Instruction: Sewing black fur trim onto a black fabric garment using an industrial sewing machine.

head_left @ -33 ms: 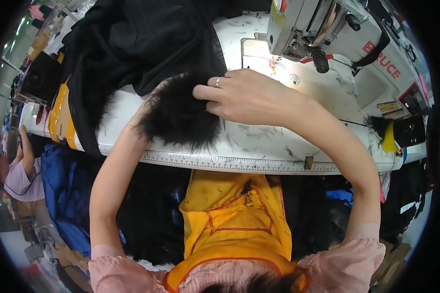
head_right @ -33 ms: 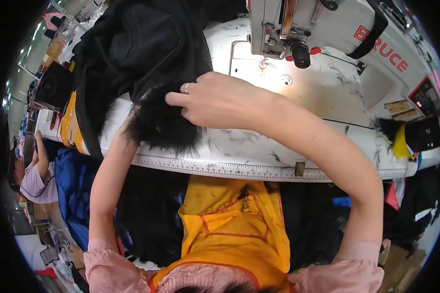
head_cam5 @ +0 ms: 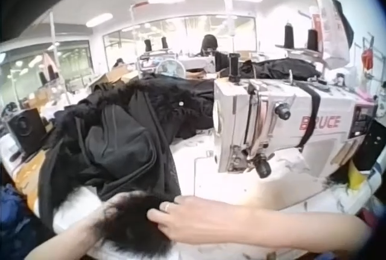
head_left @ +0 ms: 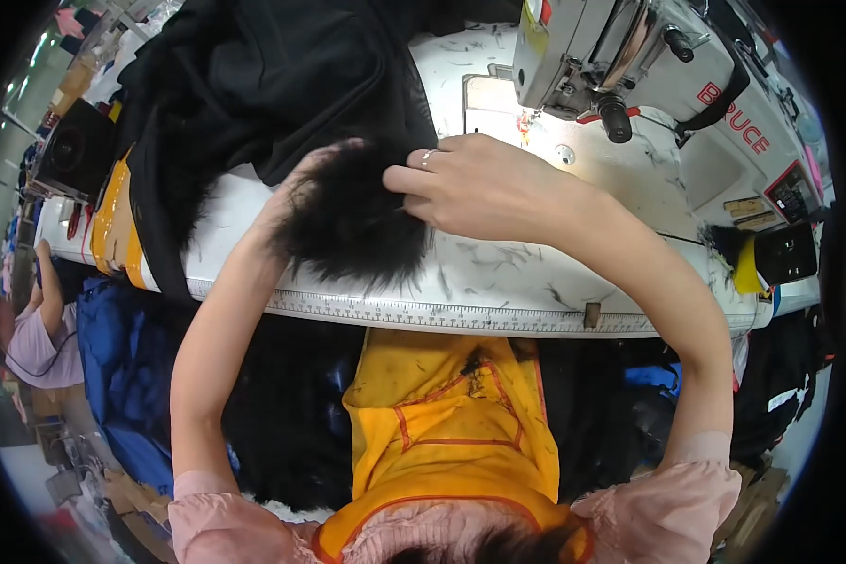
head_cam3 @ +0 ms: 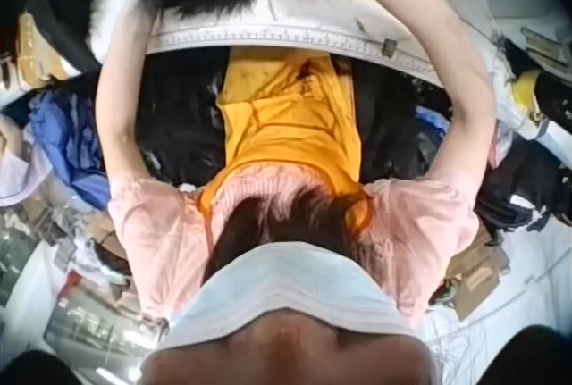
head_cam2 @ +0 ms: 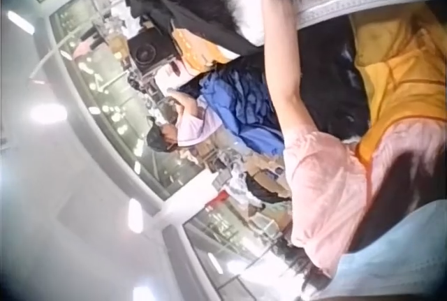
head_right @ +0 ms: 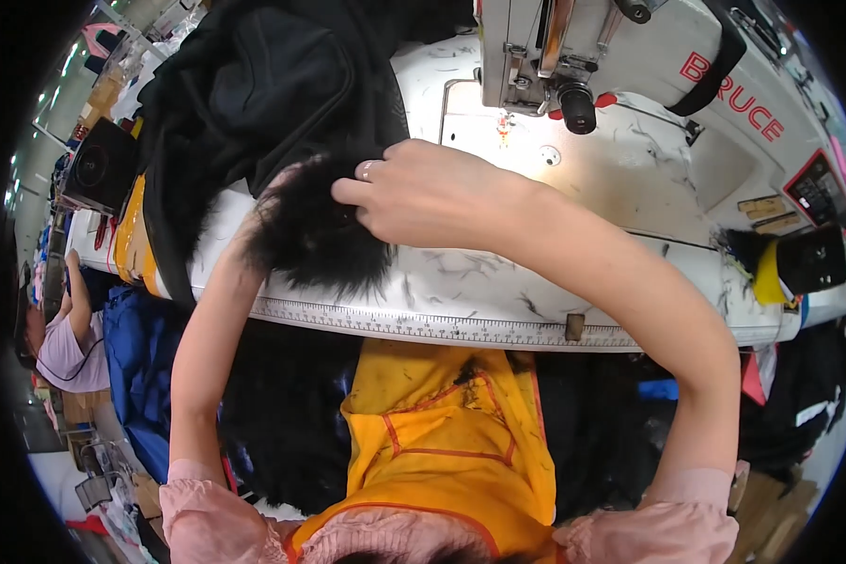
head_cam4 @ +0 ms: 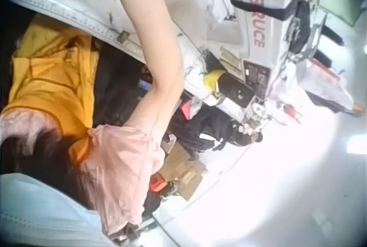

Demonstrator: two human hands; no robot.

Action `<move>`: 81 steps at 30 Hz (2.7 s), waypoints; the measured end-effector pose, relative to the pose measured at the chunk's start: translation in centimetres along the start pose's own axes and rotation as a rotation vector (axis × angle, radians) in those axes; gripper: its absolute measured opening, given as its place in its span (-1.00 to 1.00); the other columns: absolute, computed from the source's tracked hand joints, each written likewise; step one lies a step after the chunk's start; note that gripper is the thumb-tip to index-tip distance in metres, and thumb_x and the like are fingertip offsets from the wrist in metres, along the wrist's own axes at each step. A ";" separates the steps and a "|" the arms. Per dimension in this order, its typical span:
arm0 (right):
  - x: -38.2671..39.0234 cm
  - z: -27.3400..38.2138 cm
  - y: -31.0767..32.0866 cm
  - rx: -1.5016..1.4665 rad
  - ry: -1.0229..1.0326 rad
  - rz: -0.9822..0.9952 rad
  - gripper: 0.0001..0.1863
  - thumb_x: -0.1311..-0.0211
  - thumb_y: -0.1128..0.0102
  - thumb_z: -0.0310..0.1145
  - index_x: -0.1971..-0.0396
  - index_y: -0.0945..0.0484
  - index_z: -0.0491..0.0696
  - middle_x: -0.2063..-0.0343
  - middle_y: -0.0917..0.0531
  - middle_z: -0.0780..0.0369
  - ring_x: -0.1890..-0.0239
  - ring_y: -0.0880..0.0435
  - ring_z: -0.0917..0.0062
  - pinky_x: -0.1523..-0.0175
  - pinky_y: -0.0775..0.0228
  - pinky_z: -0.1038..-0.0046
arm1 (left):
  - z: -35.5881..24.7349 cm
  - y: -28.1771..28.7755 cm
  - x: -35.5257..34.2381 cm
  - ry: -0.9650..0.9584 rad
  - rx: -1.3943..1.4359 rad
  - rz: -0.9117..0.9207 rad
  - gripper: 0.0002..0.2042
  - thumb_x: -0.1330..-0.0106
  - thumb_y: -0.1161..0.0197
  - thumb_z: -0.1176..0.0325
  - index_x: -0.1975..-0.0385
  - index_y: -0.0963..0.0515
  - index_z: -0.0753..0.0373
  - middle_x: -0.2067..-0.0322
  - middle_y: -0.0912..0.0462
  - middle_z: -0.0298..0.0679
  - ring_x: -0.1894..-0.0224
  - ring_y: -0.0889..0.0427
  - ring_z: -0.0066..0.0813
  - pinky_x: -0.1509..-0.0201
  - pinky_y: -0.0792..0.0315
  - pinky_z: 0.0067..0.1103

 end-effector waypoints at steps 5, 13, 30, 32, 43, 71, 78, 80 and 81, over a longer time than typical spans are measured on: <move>3.3 -1.1 -0.9 -0.044 -0.164 0.024 -0.88 -0.02 -0.15 -0.41 0.49 -0.62 -0.11 0.32 -0.51 0.26 0.33 -0.64 0.46 0.30 -0.52 0.42 | -8.1 -8.6 7.8 -1.348 -1.141 -0.248 -0.61 -0.05 -0.24 0.66 0.07 -0.50 0.24 0.18 -0.57 -0.19 0.08 -0.59 -0.25 0.00 -0.45 -0.47; 7.9 -2.5 -1.0 -0.337 -0.518 -0.103 -0.79 0.02 -0.25 -0.44 0.30 -0.64 -0.02 0.28 -0.57 0.32 0.31 -0.65 0.44 0.27 -0.50 0.41 | -3.3 -12.7 4.2 -1.112 -1.229 -0.045 -0.78 -0.03 -0.41 0.37 0.36 -0.55 0.25 0.42 -0.57 -0.30 0.34 -0.58 -0.28 0.32 -0.47 -0.44; 17.1 -10.2 -2.1 -0.220 -0.806 -0.403 -0.73 -0.10 -0.33 -0.17 0.20 -0.70 0.08 0.34 -0.69 0.18 0.34 -0.66 0.40 0.22 -0.48 0.33 | -5.6 -13.2 -1.2 -1.563 -1.638 -0.155 -0.82 0.01 -0.28 0.46 0.37 -0.64 0.15 0.39 -0.61 -0.42 0.37 -0.62 -0.56 0.43 -0.50 -0.63; 17.8 -12.8 -5.1 -0.174 -0.877 -0.112 -0.74 -0.09 -0.33 -0.22 0.19 -0.69 0.08 0.35 -0.68 0.18 0.34 -0.66 0.39 0.23 -0.49 0.34 | -7.3 -13.7 -4.8 -1.633 -1.589 -0.133 -0.80 0.04 -0.24 0.43 0.36 -0.58 0.07 0.44 -0.51 -0.51 0.42 -0.58 -0.61 0.51 -0.44 -0.66; 15.1 -10.6 -4.3 -0.065 -0.547 -0.092 -0.64 -0.11 -0.21 -0.40 0.03 -0.60 0.09 0.40 -0.59 0.30 0.39 -0.64 0.46 0.31 -0.53 0.40 | -5.2 -15.9 -4.9 -1.660 -1.654 0.128 -0.84 0.03 -0.23 0.41 0.40 -0.56 0.14 0.37 -0.49 -0.47 0.29 -0.54 -0.61 0.37 -0.48 -0.72; 15.8 -9.1 -4.4 0.085 -0.646 -0.226 -0.85 0.14 -0.25 -0.33 0.64 -0.45 0.00 0.61 -0.51 0.30 0.46 -0.57 0.44 0.38 -0.38 0.40 | -4.7 -16.8 -3.1 -1.600 -1.531 0.025 -0.74 0.07 -0.30 0.39 0.30 -0.58 0.13 0.45 -0.52 -0.48 0.36 -0.58 -0.59 0.46 -0.50 -0.63; 15.7 -9.0 -4.6 0.105 -0.627 -0.189 -0.84 0.12 -0.26 -0.32 0.63 -0.46 -0.01 0.60 -0.54 0.27 0.45 -0.59 0.39 0.39 -0.38 0.33 | -5.0 -17.0 -3.0 -1.589 -1.590 -0.011 -0.74 0.09 -0.28 0.40 0.31 -0.59 0.14 0.43 -0.52 -0.48 0.36 -0.57 -0.62 0.44 -0.49 -0.66; 15.8 -9.3 -4.6 0.079 -0.671 -0.181 -0.84 0.11 -0.26 -0.30 0.63 -0.47 -0.01 0.60 -0.54 0.27 0.45 -0.59 0.39 0.39 -0.38 0.31 | -4.8 -17.2 -2.8 -1.642 -1.606 -0.017 -0.73 0.10 -0.26 0.40 0.31 -0.60 0.15 0.41 -0.53 -0.47 0.34 -0.56 -0.62 0.40 -0.49 -0.66; 15.9 -9.4 -4.8 0.090 -0.685 -0.155 -0.83 0.11 -0.26 -0.29 0.63 -0.46 -0.01 0.60 -0.54 0.27 0.45 -0.59 0.39 0.39 -0.38 0.31 | -4.8 -17.3 -2.8 -1.648 -1.620 -0.034 -0.72 0.11 -0.26 0.40 0.31 -0.60 0.16 0.41 -0.54 -0.47 0.33 -0.56 -0.62 0.38 -0.49 -0.66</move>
Point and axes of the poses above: each hand's wrist, its own x-axis away from the middle knuckle, its own y-axis out of the back of the hand, z = x × y, the point moved 8 cm from there along -x, towards the middle knuckle
